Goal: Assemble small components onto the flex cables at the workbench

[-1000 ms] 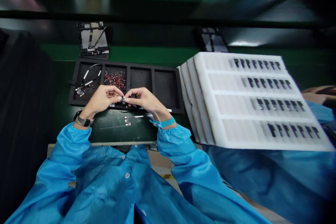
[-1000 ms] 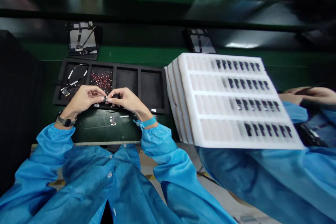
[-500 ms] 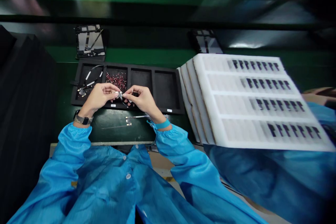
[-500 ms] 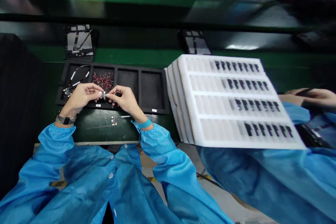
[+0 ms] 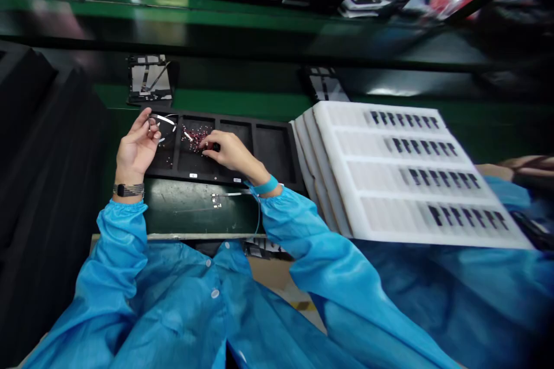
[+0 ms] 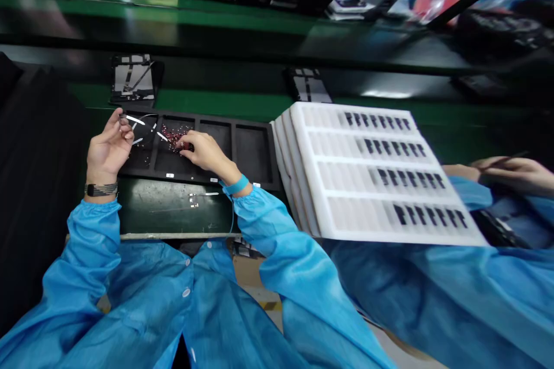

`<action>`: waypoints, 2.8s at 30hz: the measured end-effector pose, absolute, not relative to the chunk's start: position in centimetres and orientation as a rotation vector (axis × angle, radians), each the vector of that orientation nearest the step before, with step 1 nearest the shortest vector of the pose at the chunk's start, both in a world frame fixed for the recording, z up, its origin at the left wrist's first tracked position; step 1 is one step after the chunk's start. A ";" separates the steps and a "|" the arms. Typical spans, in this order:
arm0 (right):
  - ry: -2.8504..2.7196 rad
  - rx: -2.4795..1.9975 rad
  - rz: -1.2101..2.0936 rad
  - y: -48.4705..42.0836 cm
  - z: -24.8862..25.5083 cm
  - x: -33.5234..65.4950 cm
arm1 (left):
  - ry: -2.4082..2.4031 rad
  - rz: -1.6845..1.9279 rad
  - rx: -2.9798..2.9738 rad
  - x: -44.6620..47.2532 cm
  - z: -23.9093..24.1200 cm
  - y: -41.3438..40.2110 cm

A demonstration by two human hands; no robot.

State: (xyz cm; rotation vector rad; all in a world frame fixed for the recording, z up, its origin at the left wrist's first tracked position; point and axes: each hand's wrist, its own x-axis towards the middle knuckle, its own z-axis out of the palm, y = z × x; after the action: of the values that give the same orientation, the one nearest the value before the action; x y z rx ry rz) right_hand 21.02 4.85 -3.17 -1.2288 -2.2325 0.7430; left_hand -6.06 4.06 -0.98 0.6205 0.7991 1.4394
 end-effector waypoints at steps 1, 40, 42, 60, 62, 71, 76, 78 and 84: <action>-2.295 -1.254 0.713 5.5 -3.3 20.3 | 0.780 1.448 0.610 -6.3 -1.0 4.1; -1.739 -1.111 1.092 3.2 -3.3 18.8 | 0.944 1.332 0.807 -2.3 -3.0 3.0; -1.732 -1.099 1.116 3.1 -3.3 18.8 | 0.962 1.323 0.822 -1.8 -3.0 2.8; -1.735 -1.064 1.096 2.9 -3.6 18.5 | 1.122 1.232 0.882 -0.6 -2.8 2.0; -1.743 -1.070 1.108 2.9 -3.6 18.6 | 1.160 1.237 0.929 -0.6 -2.7 1.9; -1.728 -1.142 1.119 2.7 -3.6 18.9 | 1.211 1.230 0.958 0.0 -2.6 1.6; -1.708 -1.087 1.146 2.7 -3.3 19.2 | 1.120 1.180 0.864 -0.3 -2.7 1.7; -1.701 -1.066 1.155 2.7 -3.2 19.2 | 1.099 1.169 0.850 -0.3 -2.7 1.7; -1.713 -1.068 1.151 2.6 -3.2 18.8 | 1.080 1.181 0.855 0.0 -2.7 1.6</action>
State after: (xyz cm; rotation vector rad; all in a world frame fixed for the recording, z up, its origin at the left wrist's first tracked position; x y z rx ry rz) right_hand 18.79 2.62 -3.20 -1.0678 -1.7134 1.1514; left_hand -0.04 1.57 -2.69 0.8554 1.0800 1.1810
